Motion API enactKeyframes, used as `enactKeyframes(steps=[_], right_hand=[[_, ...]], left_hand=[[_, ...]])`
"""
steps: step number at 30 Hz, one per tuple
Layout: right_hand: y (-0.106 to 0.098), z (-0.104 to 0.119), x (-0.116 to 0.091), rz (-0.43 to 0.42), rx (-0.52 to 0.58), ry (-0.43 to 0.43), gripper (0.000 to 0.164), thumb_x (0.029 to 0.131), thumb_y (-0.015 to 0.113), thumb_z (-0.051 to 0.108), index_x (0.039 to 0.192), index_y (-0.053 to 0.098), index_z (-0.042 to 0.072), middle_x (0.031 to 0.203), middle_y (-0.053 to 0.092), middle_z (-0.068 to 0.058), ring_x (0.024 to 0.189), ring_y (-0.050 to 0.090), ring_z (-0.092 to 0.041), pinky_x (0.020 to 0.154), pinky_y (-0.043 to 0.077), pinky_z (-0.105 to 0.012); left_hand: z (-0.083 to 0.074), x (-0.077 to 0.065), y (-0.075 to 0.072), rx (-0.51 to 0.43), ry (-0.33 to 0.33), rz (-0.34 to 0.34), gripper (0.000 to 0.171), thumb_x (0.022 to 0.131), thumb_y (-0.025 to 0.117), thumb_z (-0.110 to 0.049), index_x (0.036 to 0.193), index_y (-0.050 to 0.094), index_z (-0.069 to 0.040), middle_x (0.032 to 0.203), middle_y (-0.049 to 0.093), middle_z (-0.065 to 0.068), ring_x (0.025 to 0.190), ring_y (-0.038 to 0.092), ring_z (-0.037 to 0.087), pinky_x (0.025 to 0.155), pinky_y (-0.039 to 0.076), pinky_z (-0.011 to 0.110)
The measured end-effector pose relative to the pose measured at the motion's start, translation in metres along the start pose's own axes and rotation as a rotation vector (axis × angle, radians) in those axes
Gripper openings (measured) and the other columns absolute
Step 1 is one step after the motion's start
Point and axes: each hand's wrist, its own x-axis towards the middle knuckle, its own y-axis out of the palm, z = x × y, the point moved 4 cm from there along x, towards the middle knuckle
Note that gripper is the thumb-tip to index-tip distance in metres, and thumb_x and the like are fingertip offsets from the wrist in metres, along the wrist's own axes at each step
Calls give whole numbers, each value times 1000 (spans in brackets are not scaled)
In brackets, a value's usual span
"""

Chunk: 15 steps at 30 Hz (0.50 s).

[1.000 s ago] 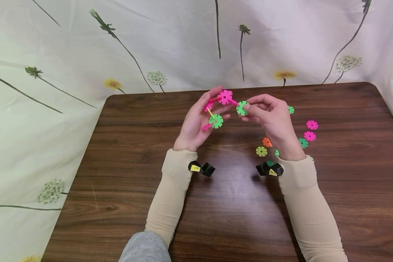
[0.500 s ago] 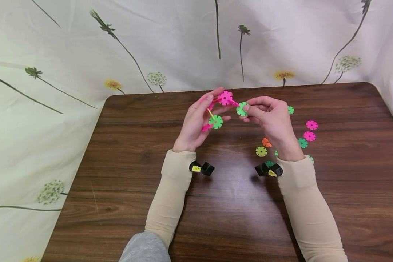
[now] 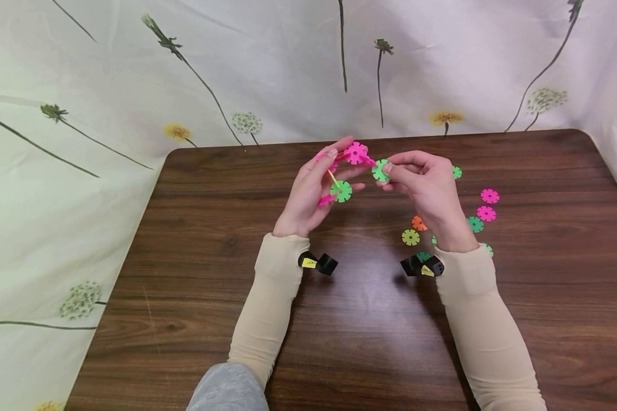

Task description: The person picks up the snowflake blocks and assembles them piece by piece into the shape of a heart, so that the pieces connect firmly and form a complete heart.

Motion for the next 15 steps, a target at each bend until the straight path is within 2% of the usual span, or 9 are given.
enactKeyframes(steps=[6,11,15], right_hand=[[-1,0,1,9,19,3,16,84,73,3,97,67,-4,82,72,-10,70,72,-23,69,61,-32],[0,-1,1,33,15,-5,23,85,71,3,103,62,-7,85,72,-10,72,72,-23,70,61,-31],[0,-1,1,48,6,2,24,86,71,3,106,60,-7,85,72,-9,74,72,-23,71,61,-31]], left_hand=[[1,1,-1,-43,-26,21,39,104,42,-26,138,50,-9,138,51,10,110,66,22,86,58,35],[1,1,0,-93,-36,23,38,104,41,-24,139,48,-11,133,54,10,108,66,22,88,57,34],[1,1,-1,-97,-42,16,38,104,41,-22,140,47,-11,130,56,10,107,67,22,88,56,33]])
